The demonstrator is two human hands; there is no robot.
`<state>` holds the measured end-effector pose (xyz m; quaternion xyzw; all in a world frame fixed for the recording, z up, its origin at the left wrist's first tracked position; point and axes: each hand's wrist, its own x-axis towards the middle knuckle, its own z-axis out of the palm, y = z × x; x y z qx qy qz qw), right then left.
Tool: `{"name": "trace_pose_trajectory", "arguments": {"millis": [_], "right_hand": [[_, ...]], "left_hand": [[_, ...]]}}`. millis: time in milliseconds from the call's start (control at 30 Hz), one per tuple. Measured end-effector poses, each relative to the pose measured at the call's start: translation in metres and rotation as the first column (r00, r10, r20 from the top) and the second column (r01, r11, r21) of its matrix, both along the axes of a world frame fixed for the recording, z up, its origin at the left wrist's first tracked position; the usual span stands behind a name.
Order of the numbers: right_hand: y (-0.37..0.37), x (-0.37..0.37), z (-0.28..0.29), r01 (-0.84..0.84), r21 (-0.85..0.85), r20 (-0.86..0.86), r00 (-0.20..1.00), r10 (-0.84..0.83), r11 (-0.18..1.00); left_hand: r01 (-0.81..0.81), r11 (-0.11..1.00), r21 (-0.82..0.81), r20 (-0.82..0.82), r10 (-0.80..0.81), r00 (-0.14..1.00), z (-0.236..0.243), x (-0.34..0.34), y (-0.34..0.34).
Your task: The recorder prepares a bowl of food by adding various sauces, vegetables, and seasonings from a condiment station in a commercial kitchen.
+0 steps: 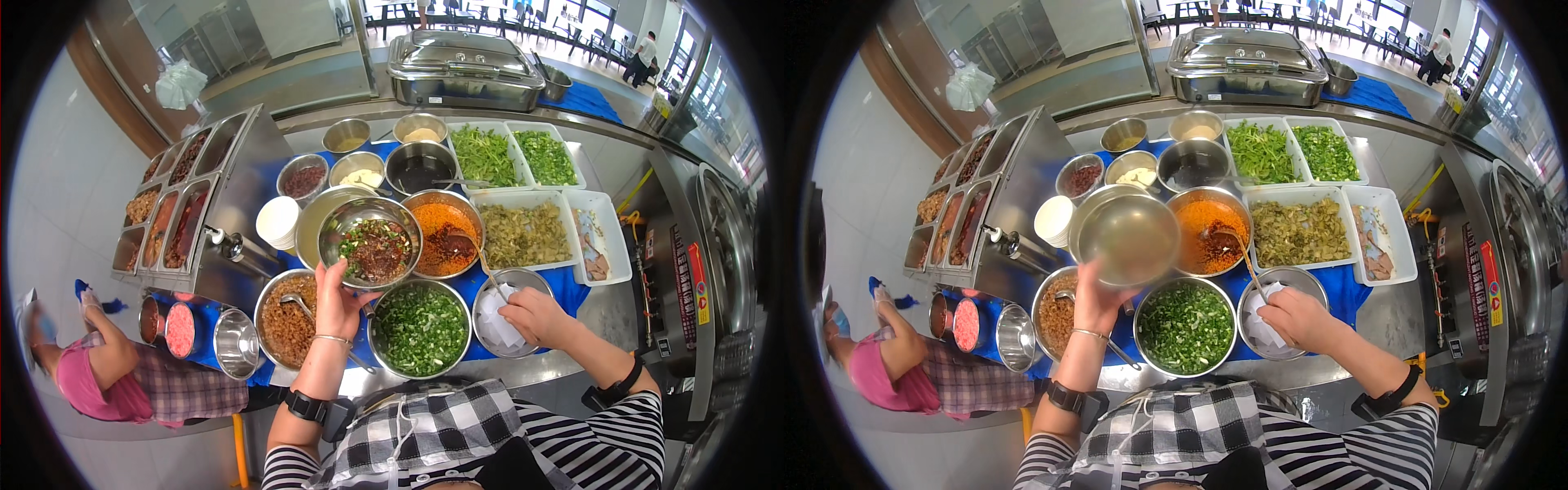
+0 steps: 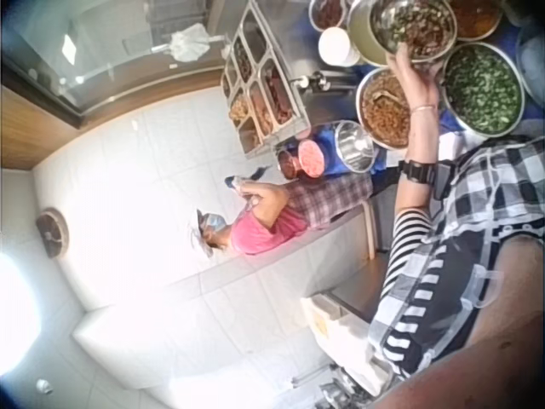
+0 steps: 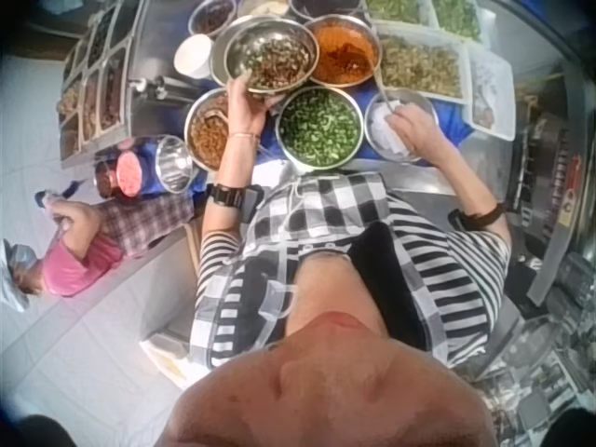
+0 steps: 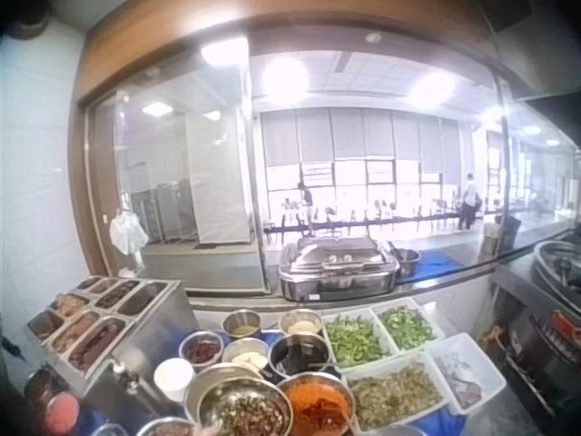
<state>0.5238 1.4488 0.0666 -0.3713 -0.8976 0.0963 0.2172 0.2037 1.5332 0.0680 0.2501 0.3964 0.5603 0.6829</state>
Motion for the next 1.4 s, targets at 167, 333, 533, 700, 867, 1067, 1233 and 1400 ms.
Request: {"name": "trace_pose_trajectory", "arguments": {"millis": [167, 333, 533, 700, 867, 1067, 1233, 1400], "right_hand": [[0.007, -0.005, 0.005, 0.035, 0.043, -0.059, 0.998, -0.032, 0.998], [0.030, -0.017, -0.004, 0.215, -0.037, -0.427, 0.879, -0.210, 0.976], [0.048, -0.027, -0.021, 0.250, -0.511, -0.582, 0.603, -0.545, 0.822], [0.064, -0.015, -0.013, 0.133, -0.765, -0.593, 0.235, -0.770, 0.630], [0.064, -0.004, 0.022, 0.109, -0.783, -0.593, 0.168, -0.788, 0.612], [0.056, -0.004, 0.074, 0.109, -0.636, -0.735, 0.216, -0.643, 0.764], [0.050, -0.029, 0.082, 0.041, -0.601, -0.769, 0.240, -0.592, 0.798], [0.041, -0.043, 0.070, 0.043, 0.034, -0.498, 0.867, -0.020, 0.998]], "left_hand": [[-0.004, 1.000, -0.003, 0.009, 0.004, 1.000, 0.000, -0.002, 0.000], [-0.014, 1.000, -0.010, -0.026, 0.014, 1.000, 0.003, -0.001, -0.001], [-0.008, 1.000, -0.017, -0.028, 0.008, 1.000, 0.001, -0.003, -0.003], [-0.031, 0.999, -0.039, -0.048, 0.029, 0.998, 0.002, -0.004, -0.002], [-0.025, 0.998, -0.053, -0.059, 0.022, 0.998, -0.002, -0.004, 0.002], [-0.013, 0.999, -0.050, -0.061, 0.010, 0.998, -0.007, -0.001, 0.009], [0.071, 0.997, -0.027, 0.013, -0.070, 0.997, -0.023, 0.012, 0.022], [0.107, 0.992, -0.063, 0.048, -0.104, 0.993, -0.018, 0.023, 0.019]]}}
